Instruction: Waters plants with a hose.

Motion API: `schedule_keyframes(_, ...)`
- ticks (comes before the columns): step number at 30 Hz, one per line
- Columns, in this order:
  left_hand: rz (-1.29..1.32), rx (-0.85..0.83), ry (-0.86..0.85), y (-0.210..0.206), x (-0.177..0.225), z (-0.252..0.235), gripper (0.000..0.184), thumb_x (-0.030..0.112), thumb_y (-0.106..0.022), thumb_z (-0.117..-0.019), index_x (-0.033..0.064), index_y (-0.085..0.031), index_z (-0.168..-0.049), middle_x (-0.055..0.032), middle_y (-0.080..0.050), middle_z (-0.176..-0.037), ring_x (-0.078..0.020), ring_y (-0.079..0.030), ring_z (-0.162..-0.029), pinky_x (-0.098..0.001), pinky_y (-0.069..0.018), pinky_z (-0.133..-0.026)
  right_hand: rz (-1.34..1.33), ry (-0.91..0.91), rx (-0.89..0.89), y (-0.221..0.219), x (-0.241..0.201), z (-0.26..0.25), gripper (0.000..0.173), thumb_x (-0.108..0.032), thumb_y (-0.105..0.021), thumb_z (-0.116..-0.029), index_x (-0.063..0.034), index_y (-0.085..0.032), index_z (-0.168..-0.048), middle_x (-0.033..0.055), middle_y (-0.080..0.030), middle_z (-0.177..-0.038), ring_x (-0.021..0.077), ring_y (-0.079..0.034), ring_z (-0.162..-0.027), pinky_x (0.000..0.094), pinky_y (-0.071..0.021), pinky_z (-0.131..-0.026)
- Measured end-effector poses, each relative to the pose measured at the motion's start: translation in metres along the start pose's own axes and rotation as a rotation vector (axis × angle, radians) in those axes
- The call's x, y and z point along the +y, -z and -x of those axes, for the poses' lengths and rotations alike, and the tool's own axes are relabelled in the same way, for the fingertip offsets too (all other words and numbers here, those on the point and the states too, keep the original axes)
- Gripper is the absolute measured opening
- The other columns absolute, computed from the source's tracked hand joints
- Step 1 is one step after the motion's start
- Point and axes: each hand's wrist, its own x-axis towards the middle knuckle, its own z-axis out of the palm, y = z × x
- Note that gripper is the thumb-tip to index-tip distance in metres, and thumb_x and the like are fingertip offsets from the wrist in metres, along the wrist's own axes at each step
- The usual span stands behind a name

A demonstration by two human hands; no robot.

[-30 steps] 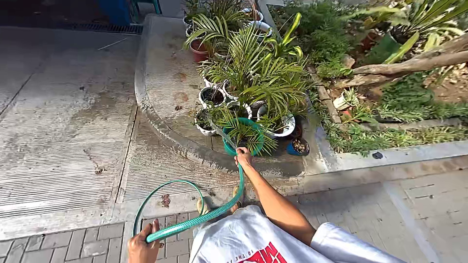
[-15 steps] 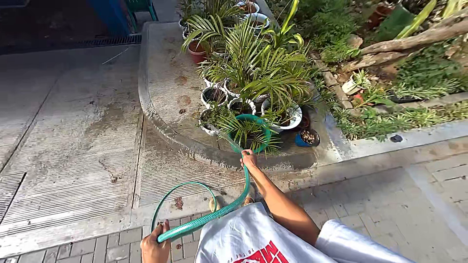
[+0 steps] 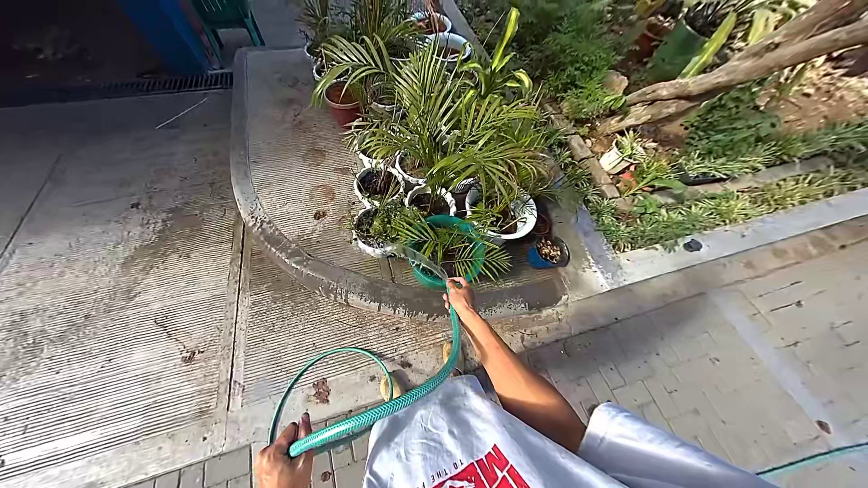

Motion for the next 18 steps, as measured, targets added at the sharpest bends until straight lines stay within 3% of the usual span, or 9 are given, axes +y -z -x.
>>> schedule_keyframes(4, 0.022, -0.030, -0.040, -0.009, 0.004, -0.003, 0.053, 0.037, -0.052, -0.1000, 0.0110, -0.042, -0.055, 0.0037, -0.035, -0.047, -0.0061, -0.038, -0.042, -0.0288, -0.0311, -0.045, -0.028, 0.053, 0.152, 0.030, -0.019, -0.008, 0.035, -0.023, -0.045, -0.1119, -0.0029, -0.053, -0.139, 0.0128, -0.062, -0.082, 0.0154, -0.057, -0.053, 0.0300, -0.0517, -0.053)
schedule_keyframes(11, 0.024, -0.058, -0.107, -0.018, 0.003, -0.012, 0.053, 0.038, -0.051, -0.1003, 0.0091, -0.046, -0.056, 0.0011, -0.038, -0.046, -0.0090, -0.041, -0.042, -0.0313, -0.0330, -0.045, -0.039, 0.085, 0.218, 0.047, -0.030, -0.016, 0.036, -0.026, -0.045, -0.1120, -0.0045, -0.054, -0.140, 0.0130, -0.062, -0.080, 0.0160, -0.057, -0.052, 0.0304, -0.0517, -0.052)
schedule_keyframes(13, 0.027, -0.058, -0.116, -0.016, 0.003, -0.014, 0.052, 0.037, -0.051, -0.1004, 0.0078, -0.047, -0.057, 0.0001, -0.039, -0.047, -0.0098, -0.042, -0.042, -0.0314, -0.0334, -0.044, 0.023, 0.076, 0.177, 0.047, -0.031, -0.014, 0.038, -0.026, -0.043, -0.1123, -0.0053, -0.053, -0.142, 0.0147, -0.064, -0.086, 0.0180, -0.059, -0.057, 0.0330, -0.0535, -0.058)
schedule_keyframes(18, 0.033, -0.043, -0.112, -0.016, -0.002, -0.014, 0.053, 0.037, -0.051, -0.1005, 0.0087, -0.046, -0.056, 0.0008, -0.038, -0.046, -0.0089, -0.041, -0.041, -0.0308, -0.0328, -0.044, 0.018, 0.075, 0.217, 0.044, -0.033, -0.014, 0.036, -0.024, -0.045, -0.1118, -0.0044, -0.054, -0.140, 0.0150, -0.063, -0.088, 0.0178, -0.059, -0.058, 0.0329, -0.0531, -0.057)
